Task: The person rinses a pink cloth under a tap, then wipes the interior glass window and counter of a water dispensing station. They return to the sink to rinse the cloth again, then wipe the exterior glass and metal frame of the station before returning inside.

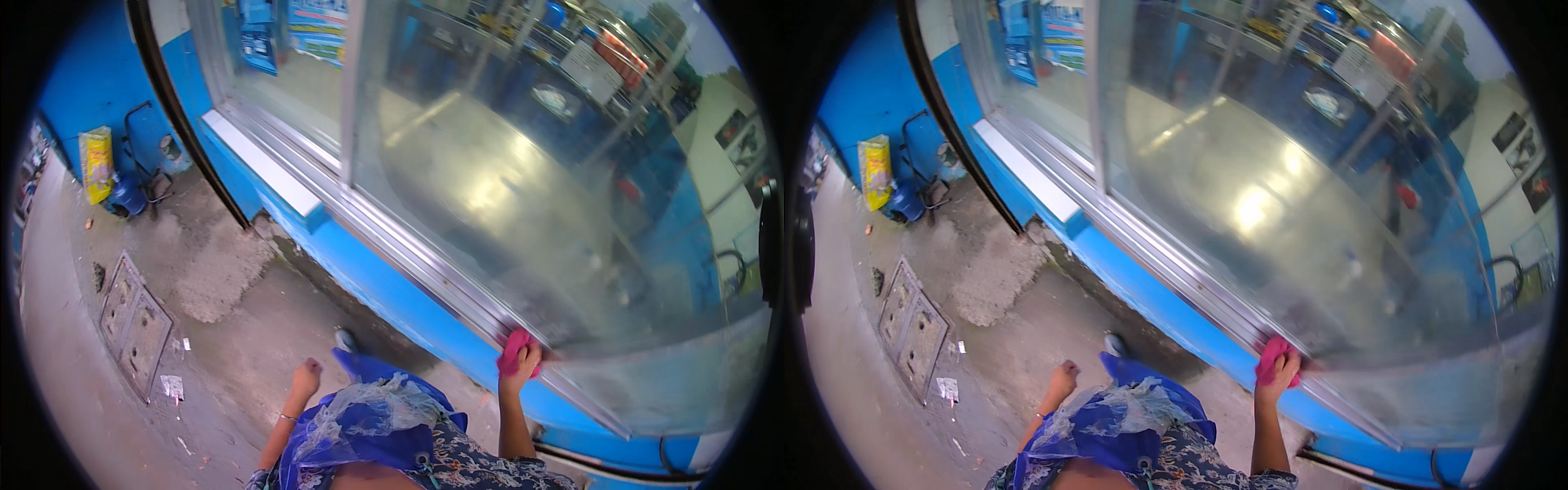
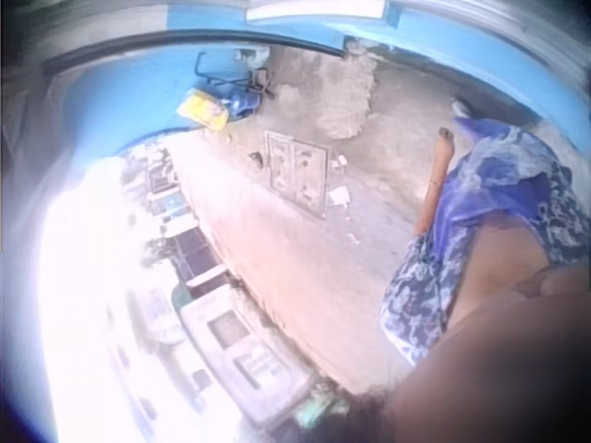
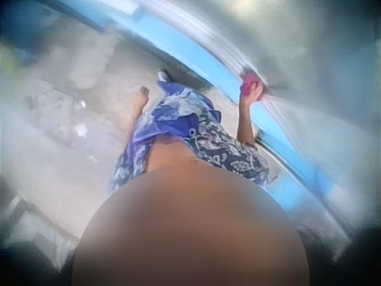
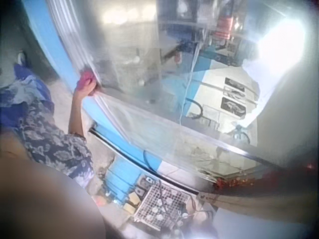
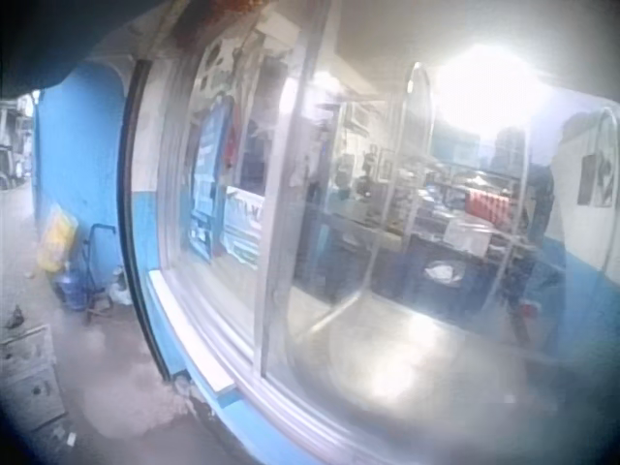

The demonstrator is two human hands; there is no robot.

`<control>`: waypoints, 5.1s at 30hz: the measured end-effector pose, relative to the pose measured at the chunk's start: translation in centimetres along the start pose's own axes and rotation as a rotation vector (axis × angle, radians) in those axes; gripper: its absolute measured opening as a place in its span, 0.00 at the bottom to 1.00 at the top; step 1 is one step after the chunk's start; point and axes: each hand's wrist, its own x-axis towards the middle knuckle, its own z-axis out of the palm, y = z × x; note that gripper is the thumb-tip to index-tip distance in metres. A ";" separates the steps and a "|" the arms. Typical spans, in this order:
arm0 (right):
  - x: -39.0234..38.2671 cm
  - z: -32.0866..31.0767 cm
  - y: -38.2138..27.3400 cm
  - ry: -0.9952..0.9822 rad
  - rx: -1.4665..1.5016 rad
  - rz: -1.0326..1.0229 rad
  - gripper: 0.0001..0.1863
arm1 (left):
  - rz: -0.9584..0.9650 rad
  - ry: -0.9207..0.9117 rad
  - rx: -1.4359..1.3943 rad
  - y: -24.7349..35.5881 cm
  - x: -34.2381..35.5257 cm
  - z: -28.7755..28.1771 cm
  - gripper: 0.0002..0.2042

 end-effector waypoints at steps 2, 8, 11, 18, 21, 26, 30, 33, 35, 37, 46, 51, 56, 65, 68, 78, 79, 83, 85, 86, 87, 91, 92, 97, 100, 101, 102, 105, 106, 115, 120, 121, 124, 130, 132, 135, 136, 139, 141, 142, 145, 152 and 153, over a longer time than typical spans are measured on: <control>-0.6 3.4 -1.1 -0.113 -0.228 -0.025 0.20 | 0.050 0.012 -0.029 1.4 2.6 -1.6 0.10; 0.4 9.9 -10.6 -0.140 -0.204 -0.243 0.19 | 0.050 0.161 -0.042 1.1 9.1 -10.2 0.09; 2.2 15.5 -18.7 -0.197 -0.126 -0.269 0.21 | -0.041 0.272 -0.078 -0.8 11.0 -13.7 0.09; 5.9 24.4 -34.2 -0.240 0.046 -0.494 0.25 | -0.250 0.237 -0.074 -5.5 12.8 -18.7 0.10; 7.2 28.6 -42.3 -0.245 0.196 -0.473 0.22 | -0.229 0.251 -0.173 -8.1 15.2 -21.7 0.11; 10.2 31.2 -54.0 -0.281 0.538 -0.308 0.18 | -0.226 0.326 -0.181 -15.2 21.6 -31.7 0.11; 10.9 33.6 -59.6 -0.160 0.497 -0.234 0.20 | -0.276 0.458 -0.144 -21.4 24.5 -41.8 0.10; 8.4 39.2 -64.1 -0.435 0.043 -0.372 0.26 | -0.275 0.510 -0.134 -25.3 26.5 -48.2 0.10; 7.6 42.3 -66.7 -0.282 0.014 -0.436 0.27 | -0.298 0.506 -0.134 -26.9 28.4 -51.2 0.10; 8.1 45.3 -70.0 -0.261 0.036 -0.478 0.28 | -0.310 0.500 -0.171 -27.9 31.1 -53.6 0.09; 12.3 60.5 -92.9 -0.234 0.084 -0.490 0.25 | -0.220 0.338 -0.211 -28.4 45.2 -61.9 0.10; 14.4 66.9 -103.5 -0.098 0.135 -0.527 0.19 | -0.200 0.484 -0.129 -30.7 50.8 -70.6 0.09; 16.6 63.5 -102.8 -0.579 0.180 -0.722 0.20 | -0.248 0.518 -0.173 -33.5 55.7 -74.6 0.09; 19.4 65.8 -105.7 -0.201 -0.112 -0.501 0.15 | 0.049 0.110 -0.068 -33.2 68.1 -77.6 0.09; 19.0 66.4 -106.1 -0.364 -0.307 -0.342 0.12 | 0.209 0.077 0.002 -33.0 71.5 -79.7 0.09; 21.0 64.9 -106.4 -0.465 -0.242 -0.241 0.22 | 0.287 0.002 -0.002 -33.6 75.7 -84.3 0.07; 19.3 66.7 -107.5 -0.351 -0.310 -0.260 0.23 | 0.310 0.011 -0.014 -33.0 76.0 -84.0 0.07; 18.3 66.6 -106.4 -0.357 -0.243 -0.408 0.21 | 0.351 -0.019 -0.045 -30.5 76.3 -82.2 0.07; 21.4 63.3 -104.4 -0.860 -0.167 -0.427 0.15 | 0.381 -0.075 -0.054 -29.6 76.6 -82.2 0.07; 22.3 62.4 -104.3 -0.803 -0.081 -0.382 0.14 | 0.395 -0.112 -0.063 -29.3 76.7 -82.2 0.07; 23.1 61.7 -104.3 -0.781 -0.036 -0.319 0.13 | 0.391 -0.155 -0.073 -29.0 76.7 -82.3 0.07; 20.7 64.5 -106.7 -0.376 -0.267 -0.262 0.13 | 0.441 -0.098 -0.045 -28.4 77.1 -82.8 0.07; 18.6 66.2 -107.4 -0.343 -0.346 -0.245 0.14 | 0.448 -0.100 -0.056 -28.2 77.3 -82.8 0.07; 12.5 68.1 -107.0 -0.165 -0.380 -0.317 0.15 | 0.497 -0.112 -0.065 -27.2 77.7 -82.6 0.07; 7.9 64.3 -107.8 -0.266 -0.348 -0.540 0.15 | 0.528 -0.092 -0.058 -26.7 78.5 -82.2 0.08; 6.5 63.3 -108.5 -0.476 -0.250 -0.415 0.14 | 0.520 -0.091 -0.069 -26.7 78.7 -82.1 0.08; 4.9 61.9 -108.9 -0.798 -0.257 -0.542 0.13 | 0.512 -0.092 -0.080 -26.7 79.0 -82.0 0.08; 0.6 60.3 -111.4 -1.349 0.004 -0.121 0.16 | 0.504 -0.103 -0.061 -26.8 80.3 -82.6 0.10; -0.1 60.3 -112.3 -1.273 -0.049 -0.290 0.17 | 0.516 -0.105 -0.059 -26.7 80.8 -82.9 0.10; -1.2 69.1 -125.4 -1.114 0.536 -0.275 0.18 | 0.547 -0.193 -0.047 -28.3 86.9 -87.2 0.11; -1.3 78.4 -136.5 -0.803 0.707 -0.137 0.18 | 0.522 -0.116 -0.001 -35.5 94.8 -95.8 0.12; -1.1 80.0 -139.1 -0.756 0.715 -0.116 0.18 | 0.481 -0.079 0.036 -37.2 97.1 -98.4 0.12; 0.1 84.1 -146.6 -0.716 0.710 -0.146 0.16 | 0.346 -0.010 0.073 -42.9 102.1 -105.8 0.12; 5.0 90.7 -157.3 -0.812 0.820 -0.168 0.16 | 0.097 0.159 -0.137 -48.5 109.9 -115.2 0.09; 7.0 92.8 -159.1 -0.880 0.793 -0.092 0.16 | 0.070 0.136 -0.185 -48.6 112.4 -116.0 0.09; 10.0 96.8 -161.3 -0.886 0.756 -0.145 0.15 | 0.054 0.047 -0.235 -47.1 115.7 -115.3 0.08; 11.2 98.4 -162.0 -0.901 0.729 -0.160 0.15 | 0.039 -0.007 -0.309 -46.2 116.8 -115.0 0.08; 15.3 104.3 -163.6 -0.997 0.695 -0.239 0.14 | -0.001 -0.083 -0.389 -42.9 121.2 -114.6 0.08; 19.0 109.2 -164.6 -1.140 0.704 -0.265 0.15 | -0.005 -0.110 -0.427 -40.6 124.9 -114.8 0.08; 20.6 111.5 -165.0 -1.194 0.668 -0.282 0.15 | -0.022 -0.139 -0.401 -39.4 127.0 -115.5 0.08; 27.5 117.9 -166.2 -1.285 0.467 -0.364 0.17 | -0.008 -0.141 -0.413 -33.4 134.6 -117.3 0.07; 43.4 121.1 -164.4 -1.121 0.501 -0.384 0.15 | 0.270 -0.092 -0.293 -17.1 149.7 -118.7 0.06; 45.3 120.7 -163.4 -1.200 0.547 -0.232 0.13 | 0.232 -0.168 -0.300 -15.0 151.1 -117.9 0.06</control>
